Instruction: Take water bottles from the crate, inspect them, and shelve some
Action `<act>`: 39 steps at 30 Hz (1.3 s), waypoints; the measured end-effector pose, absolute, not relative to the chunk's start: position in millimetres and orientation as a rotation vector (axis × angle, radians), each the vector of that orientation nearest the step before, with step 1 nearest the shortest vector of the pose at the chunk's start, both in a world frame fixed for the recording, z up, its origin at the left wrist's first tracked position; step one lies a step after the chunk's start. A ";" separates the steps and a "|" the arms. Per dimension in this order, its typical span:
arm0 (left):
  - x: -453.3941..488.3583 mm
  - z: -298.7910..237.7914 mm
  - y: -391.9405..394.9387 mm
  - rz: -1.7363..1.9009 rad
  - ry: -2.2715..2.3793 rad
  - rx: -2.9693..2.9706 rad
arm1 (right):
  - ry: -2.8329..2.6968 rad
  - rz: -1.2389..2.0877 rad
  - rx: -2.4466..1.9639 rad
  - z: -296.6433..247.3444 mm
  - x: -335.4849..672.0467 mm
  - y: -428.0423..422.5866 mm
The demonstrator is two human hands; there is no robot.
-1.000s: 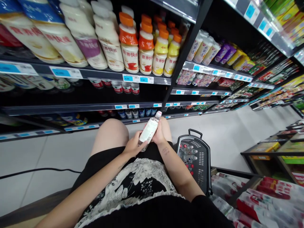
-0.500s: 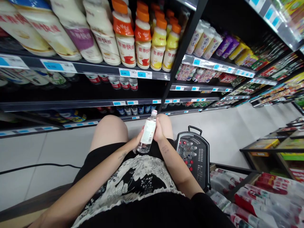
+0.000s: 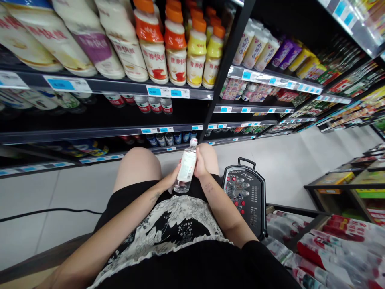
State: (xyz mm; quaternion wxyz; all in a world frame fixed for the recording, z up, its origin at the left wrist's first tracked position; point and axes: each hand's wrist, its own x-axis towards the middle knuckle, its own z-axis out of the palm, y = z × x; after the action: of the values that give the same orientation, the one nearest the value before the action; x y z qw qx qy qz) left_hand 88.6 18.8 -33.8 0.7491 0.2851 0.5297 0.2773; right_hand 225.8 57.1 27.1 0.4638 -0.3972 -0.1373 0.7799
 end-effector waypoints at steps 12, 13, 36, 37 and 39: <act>87.0 -28.5 18.5 0.594 1.140 0.648 | -0.301 1.960 -0.943 34.7 225.2 57.0; 85.8 -27.9 18.2 0.600 1.141 0.656 | -0.304 1.966 -0.940 35.5 225.4 56.6; 67.5 -4.5 16.9 0.720 0.932 1.023 | -0.340 2.051 -0.885 28.5 226.2 58.2; 67.9 -4.7 17.0 0.718 0.930 1.028 | -0.354 2.050 -0.889 28.6 226.7 58.2; 68.6 -5.8 17.0 0.721 0.928 1.035 | -0.382 2.045 -0.898 28.8 227.5 57.9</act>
State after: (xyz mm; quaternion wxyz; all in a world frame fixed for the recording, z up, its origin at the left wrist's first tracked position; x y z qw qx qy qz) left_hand 68.6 17.0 -5.8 0.7087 0.4661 0.4182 0.3249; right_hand 227.5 57.9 28.8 0.4241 -0.3591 -0.1528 0.8172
